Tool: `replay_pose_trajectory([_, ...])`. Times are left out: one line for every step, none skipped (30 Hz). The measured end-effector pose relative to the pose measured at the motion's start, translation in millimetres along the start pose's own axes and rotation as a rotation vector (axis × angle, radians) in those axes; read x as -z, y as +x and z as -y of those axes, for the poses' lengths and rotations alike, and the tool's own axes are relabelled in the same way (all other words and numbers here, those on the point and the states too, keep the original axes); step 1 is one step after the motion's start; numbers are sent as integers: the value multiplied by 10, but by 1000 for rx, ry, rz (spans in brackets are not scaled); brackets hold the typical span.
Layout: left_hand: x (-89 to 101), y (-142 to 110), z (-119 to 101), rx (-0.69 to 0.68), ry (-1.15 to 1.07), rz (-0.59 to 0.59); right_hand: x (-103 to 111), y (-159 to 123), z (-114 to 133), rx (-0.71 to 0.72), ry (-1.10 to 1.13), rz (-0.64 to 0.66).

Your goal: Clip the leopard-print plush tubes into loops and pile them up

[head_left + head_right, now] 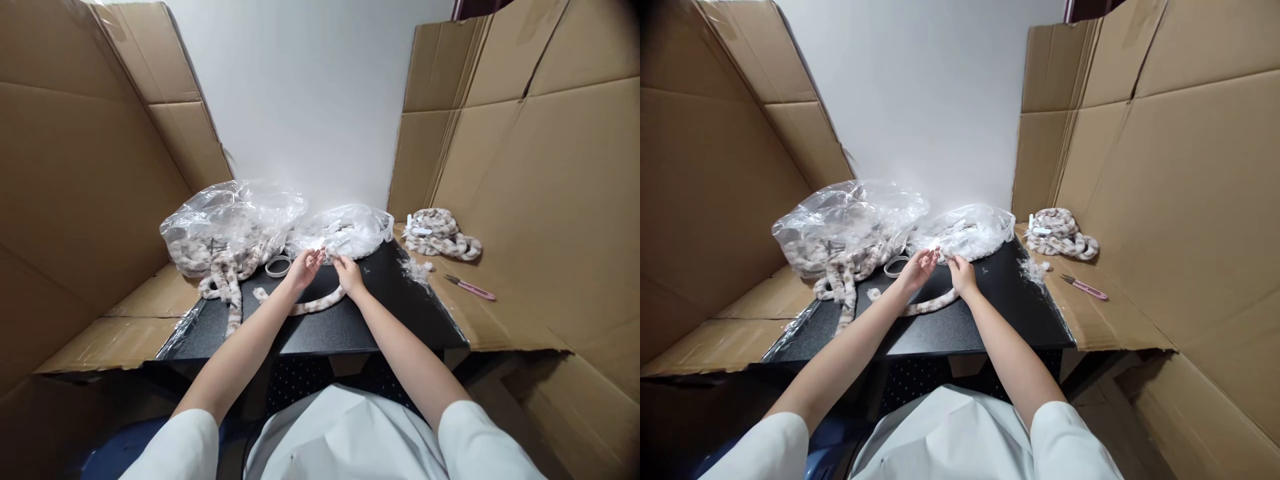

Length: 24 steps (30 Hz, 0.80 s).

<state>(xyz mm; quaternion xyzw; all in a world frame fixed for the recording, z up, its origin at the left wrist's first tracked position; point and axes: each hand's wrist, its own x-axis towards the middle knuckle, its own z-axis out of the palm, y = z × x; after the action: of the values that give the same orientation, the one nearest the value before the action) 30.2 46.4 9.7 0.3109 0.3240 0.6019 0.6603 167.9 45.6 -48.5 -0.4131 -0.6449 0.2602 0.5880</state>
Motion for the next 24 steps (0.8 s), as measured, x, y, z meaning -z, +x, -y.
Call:
replay_pose_trajectory([7, -20, 11, 12, -25, 24, 7, -15, 31, 1, -23, 9])
replay_pose_trajectory([9, -32, 18, 9, -36, 40, 15, -29, 62, 11, -48, 22])
replay_pose_trajectory([9, -38, 25, -2, -39, 45, 24, -40, 90, 31, -74, 38])
replay_pose_trajectory([9, -42, 32, -16, -40, 39, 32, -51, 117, 60, -96, 55])
replay_pose_trajectory([10, -44, 40, -31, -39, 26, 40, -60, 142, 88, -115, 69])
replay_pose_trajectory([12, -47, 48, -44, -38, 11, 49, -68, 165, 109, -133, 74])
replay_pose_trajectory([16, -51, 57, -59, -36, -1, 59, -74, 185, 122, -149, 71])
replay_pose_trajectory([22, -54, 65, -73, -33, -9, 70, -80, 202, 126, -162, 60])
replay_pose_trajectory([30, -56, 71, -85, -30, -12, 81, -85, 218, 127, -172, 44])
replay_pose_trajectory([39, -57, 75, -98, -24, -14, 92, -89, 231, 129, -180, 24])
replay_pose_trajectory([52, -55, 78, -113, -17, -15, 103, -94, 242, 134, -189, 4])
replay_pose_trajectory([66, -51, 78, -126, -9, -14, 112, -98, 250, 143, -197, -8])
replay_pose_trajectory([81, -44, 78, -139, 2, -12, 119, -102, 255, 153, -205, -8])
replay_pose_trajectory([99, -35, 78, -149, 17, -5, 123, -107, 257, 160, -211, 4])
replay_pose_trajectory([116, -27, 78, -153, 36, 8, 124, -111, 256, 162, -212, 28])
replay_pose_trajectory([133, -19, 78, -151, 60, 30, 122, -115, 253, 158, -208, 58])
replay_pose_trajectory([149, -12, 79, -145, 88, 59, 119, -118, 248, 152, -199, 88])
replay_pose_trajectory([162, -7, 80, -137, 115, 91, 114, -121, 244, 145, -186, 114])
replay_pose_trajectory([174, -4, 80, -134, 139, 120, 110, -122, 240, 141, -171, 133])
replay_pose_trajectory([183, -3, 79, -135, 160, 142, 107, -122, 239, 140, -158, 146])
replay_pose_trajectory([191, -3, 78, -140, 178, 155, 105, -122, 240, 140, -148, 155])
replay_pose_trajectory([197, -5, 77, -145, 194, 160, 104, -122, 243, 141, -140, 162])
replay_pose_trajectory([202, -8, 77, -148, 209, 160, 105, -122, 248, 142, -133, 170])
replay_pose_trajectory([206, -12, 78, -148, 223, 157, 106, -121, 253, 144, -129, 181])
